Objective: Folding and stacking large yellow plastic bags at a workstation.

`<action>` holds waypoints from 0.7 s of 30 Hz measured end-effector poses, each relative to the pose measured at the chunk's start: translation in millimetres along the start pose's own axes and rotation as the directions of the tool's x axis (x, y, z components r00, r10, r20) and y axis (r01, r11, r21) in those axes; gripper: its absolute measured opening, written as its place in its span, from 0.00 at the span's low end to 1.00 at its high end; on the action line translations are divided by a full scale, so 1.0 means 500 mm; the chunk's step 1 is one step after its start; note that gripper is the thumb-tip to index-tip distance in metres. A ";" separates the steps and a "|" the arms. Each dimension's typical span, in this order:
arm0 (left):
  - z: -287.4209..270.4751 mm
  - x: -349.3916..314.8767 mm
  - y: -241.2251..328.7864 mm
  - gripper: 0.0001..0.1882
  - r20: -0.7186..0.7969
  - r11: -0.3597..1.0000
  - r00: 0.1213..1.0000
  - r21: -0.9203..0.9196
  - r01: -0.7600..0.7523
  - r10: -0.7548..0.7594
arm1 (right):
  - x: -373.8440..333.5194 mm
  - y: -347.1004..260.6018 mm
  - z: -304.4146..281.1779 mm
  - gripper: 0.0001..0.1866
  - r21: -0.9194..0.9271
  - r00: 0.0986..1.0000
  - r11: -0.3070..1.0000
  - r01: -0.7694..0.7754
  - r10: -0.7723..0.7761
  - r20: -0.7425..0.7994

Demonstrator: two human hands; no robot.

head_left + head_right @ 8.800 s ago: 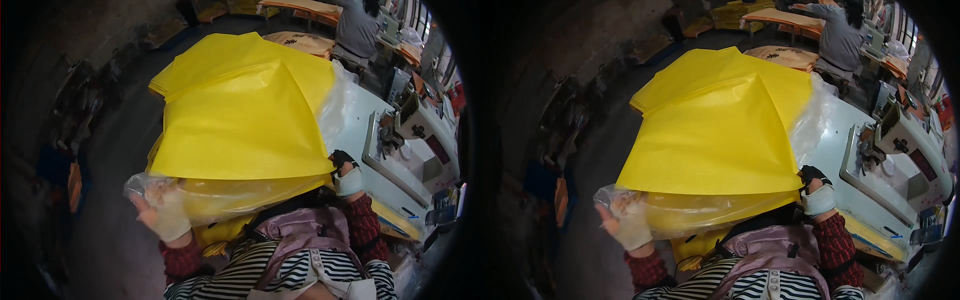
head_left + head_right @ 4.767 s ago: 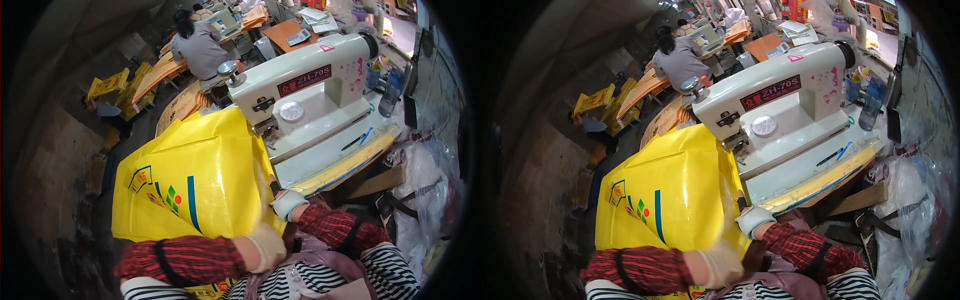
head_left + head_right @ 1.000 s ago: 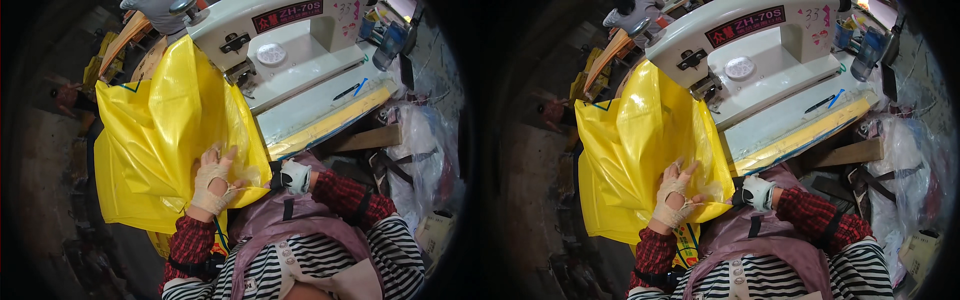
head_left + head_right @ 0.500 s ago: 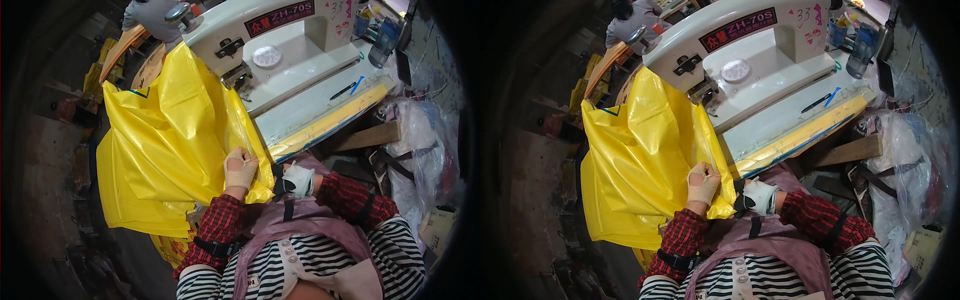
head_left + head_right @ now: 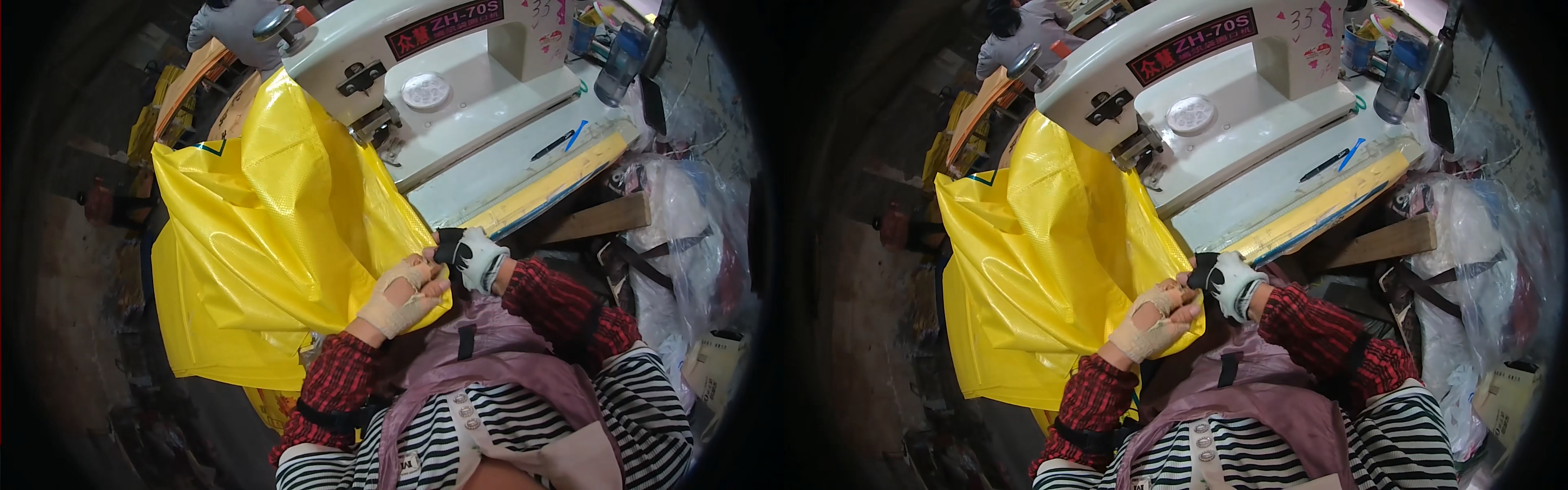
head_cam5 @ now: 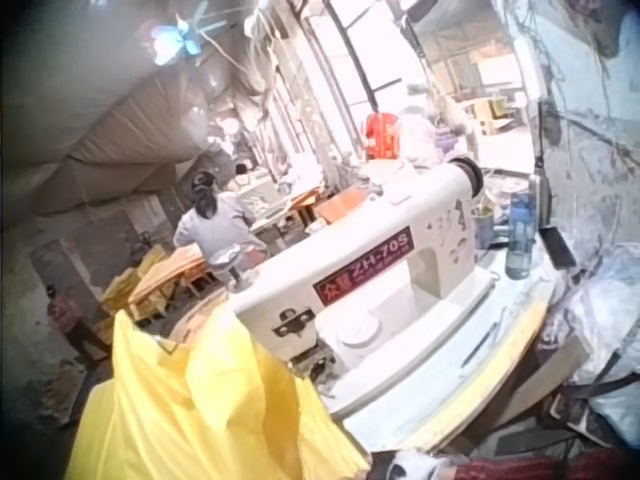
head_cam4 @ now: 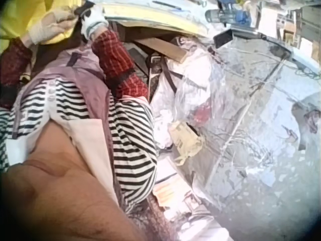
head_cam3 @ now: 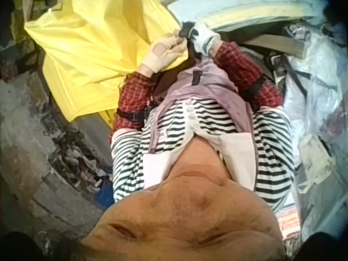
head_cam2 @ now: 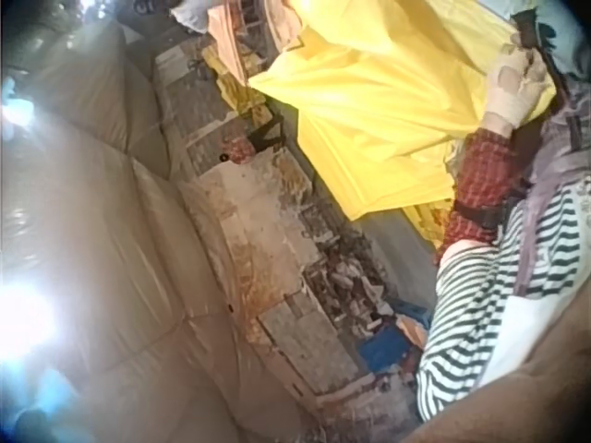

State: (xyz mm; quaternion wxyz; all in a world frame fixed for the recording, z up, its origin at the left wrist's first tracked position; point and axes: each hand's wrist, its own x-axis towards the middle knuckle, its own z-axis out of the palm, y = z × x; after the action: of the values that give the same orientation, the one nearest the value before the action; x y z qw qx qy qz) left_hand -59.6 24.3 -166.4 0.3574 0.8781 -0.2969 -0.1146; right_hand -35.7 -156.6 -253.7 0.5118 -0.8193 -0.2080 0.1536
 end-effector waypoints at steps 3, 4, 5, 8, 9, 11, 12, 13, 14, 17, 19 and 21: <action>-0.048 0.005 0.067 0.22 0.279 0.955 0.956 0.296 0.000 -0.086 | 0.021 -0.055 0.001 0.16 -0.210 0.914 0.915 -0.345 0.378 0.144; -0.064 0.003 0.092 0.29 0.416 0.898 0.898 0.436 -0.062 -0.141 | 0.029 -0.073 0.018 0.17 -0.366 0.941 0.895 -0.255 0.316 0.117; -0.078 0.015 0.137 0.23 0.551 0.872 0.812 0.475 -0.117 -0.191 | 0.022 -0.083 0.025 0.17 -0.514 0.962 0.838 -0.180 0.260 0.087; -0.040 0.011 0.176 0.07 0.674 0.770 0.691 0.577 -0.272 -0.261 | 0.013 -0.055 0.042 0.19 -0.451 0.975 0.883 -0.134 0.199 0.099; -0.012 0.002 0.160 0.07 0.691 0.753 0.668 0.588 -0.295 -0.277 | 0.016 -0.052 0.046 0.19 -0.339 0.958 0.907 -0.249 0.281 0.049; -0.009 0.001 0.150 0.07 0.732 0.795 0.656 0.504 -0.337 -0.186 | 0.022 -0.073 0.032 0.19 -0.430 0.954 0.875 -0.221 0.286 0.093; -0.012 0.007 0.143 0.07 0.727 0.793 0.661 0.508 -0.336 -0.185 | 0.030 -0.082 0.023 0.19 -0.458 0.950 0.864 -0.208 0.290 0.115; -0.021 0.019 0.139 0.07 0.734 0.798 0.648 0.509 -0.324 -0.205 | 0.039 -0.092 0.014 0.19 -0.487 0.947 0.852 -0.192 0.290 0.135; -0.029 0.032 0.135 0.07 0.739 0.802 0.635 0.510 -0.311 -0.225 | 0.053 -0.104 0.005 0.20 -0.488 0.942 0.850 -0.199 0.303 0.143; -0.075 0.075 0.119 0.09 0.691 0.794 0.680 0.546 -0.268 -0.246 | 0.109 -0.085 -0.001 0.20 -0.509 0.978 0.858 -0.067 0.158 0.137; -0.083 0.100 0.099 0.11 0.683 0.761 0.657 0.598 -0.251 -0.320 | 0.146 -0.076 -0.009 0.22 -0.487 0.977 0.864 -0.124 0.192 0.092; -0.084 0.113 0.069 0.12 0.534 0.634 0.765 0.742 -0.218 -0.361 | 0.184 -0.065 -0.011 0.25 -0.508 0.969 0.840 -0.192 0.243 0.034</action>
State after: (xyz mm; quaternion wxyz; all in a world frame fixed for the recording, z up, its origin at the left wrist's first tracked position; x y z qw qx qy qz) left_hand -12.4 -5.8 -111.7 -0.1805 0.8610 -0.3815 -0.2838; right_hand 40.5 -102.2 -225.5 0.2501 -0.9336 -0.1708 0.1913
